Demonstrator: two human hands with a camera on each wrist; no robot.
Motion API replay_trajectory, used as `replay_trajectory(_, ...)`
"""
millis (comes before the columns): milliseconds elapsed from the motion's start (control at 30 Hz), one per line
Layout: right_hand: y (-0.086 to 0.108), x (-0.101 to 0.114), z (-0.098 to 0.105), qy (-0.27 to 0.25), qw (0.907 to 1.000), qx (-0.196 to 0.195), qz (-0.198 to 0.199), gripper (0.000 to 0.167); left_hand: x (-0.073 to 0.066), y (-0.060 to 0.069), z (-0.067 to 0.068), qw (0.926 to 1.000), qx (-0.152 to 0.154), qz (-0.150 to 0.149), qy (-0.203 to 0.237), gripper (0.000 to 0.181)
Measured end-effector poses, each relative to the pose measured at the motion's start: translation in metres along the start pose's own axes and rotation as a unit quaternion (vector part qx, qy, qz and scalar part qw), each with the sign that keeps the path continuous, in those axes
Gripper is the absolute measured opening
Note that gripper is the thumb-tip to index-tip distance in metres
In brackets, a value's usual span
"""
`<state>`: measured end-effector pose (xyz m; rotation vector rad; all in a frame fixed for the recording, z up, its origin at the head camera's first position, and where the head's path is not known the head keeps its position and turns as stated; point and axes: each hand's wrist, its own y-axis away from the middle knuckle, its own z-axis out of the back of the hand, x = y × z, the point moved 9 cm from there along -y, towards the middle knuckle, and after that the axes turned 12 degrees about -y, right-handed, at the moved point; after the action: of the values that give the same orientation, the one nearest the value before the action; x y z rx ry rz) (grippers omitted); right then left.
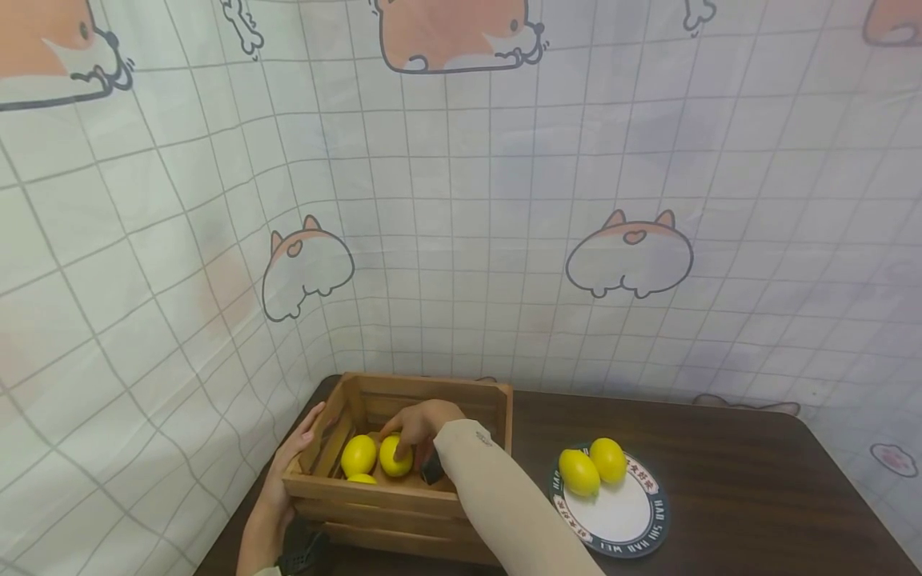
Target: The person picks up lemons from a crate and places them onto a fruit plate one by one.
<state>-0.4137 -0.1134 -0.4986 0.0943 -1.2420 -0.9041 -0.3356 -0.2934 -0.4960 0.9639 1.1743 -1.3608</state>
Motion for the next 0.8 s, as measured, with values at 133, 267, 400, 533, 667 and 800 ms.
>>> replay_trajectory(133,0.0005,0.0011,-0.0008,-0.014,0.9999,0.0,0.002,0.056,0.0003,0.0001,0.0004,1.0,-0.001,0.0,0.001,0.056)
replay_trajectory(267,-0.0019,0.0001,-0.0014,-0.019,0.9998,0.003,0.003,0.06,0.0004,0.0,0.0005,1.0,0.0,0.001,0.0,0.056)
replay_trajectory(400,-0.0033,0.0006,-0.0016,-0.016,0.9998,0.009,0.009,0.062,0.0004,-0.0005,0.0001,1.0,0.0,-0.003,-0.001,0.057)
replay_trajectory(533,-0.0045,0.0015,-0.0007,-0.012,0.9998,0.01,0.015,0.062,0.0006,-0.0012,-0.0002,1.0,0.0,-0.006,-0.001,0.058)
replay_trajectory(667,-0.0062,0.0018,-0.0003,-0.006,0.9998,0.01,0.019,0.062,0.0011,-0.001,0.0,1.0,0.0,-0.005,-0.001,0.058)
replay_trajectory(800,-0.007,0.0017,-0.0003,-0.003,0.9998,0.013,0.015,0.058,0.0014,-0.0005,-0.0003,1.0,0.001,-0.004,0.0,0.057)
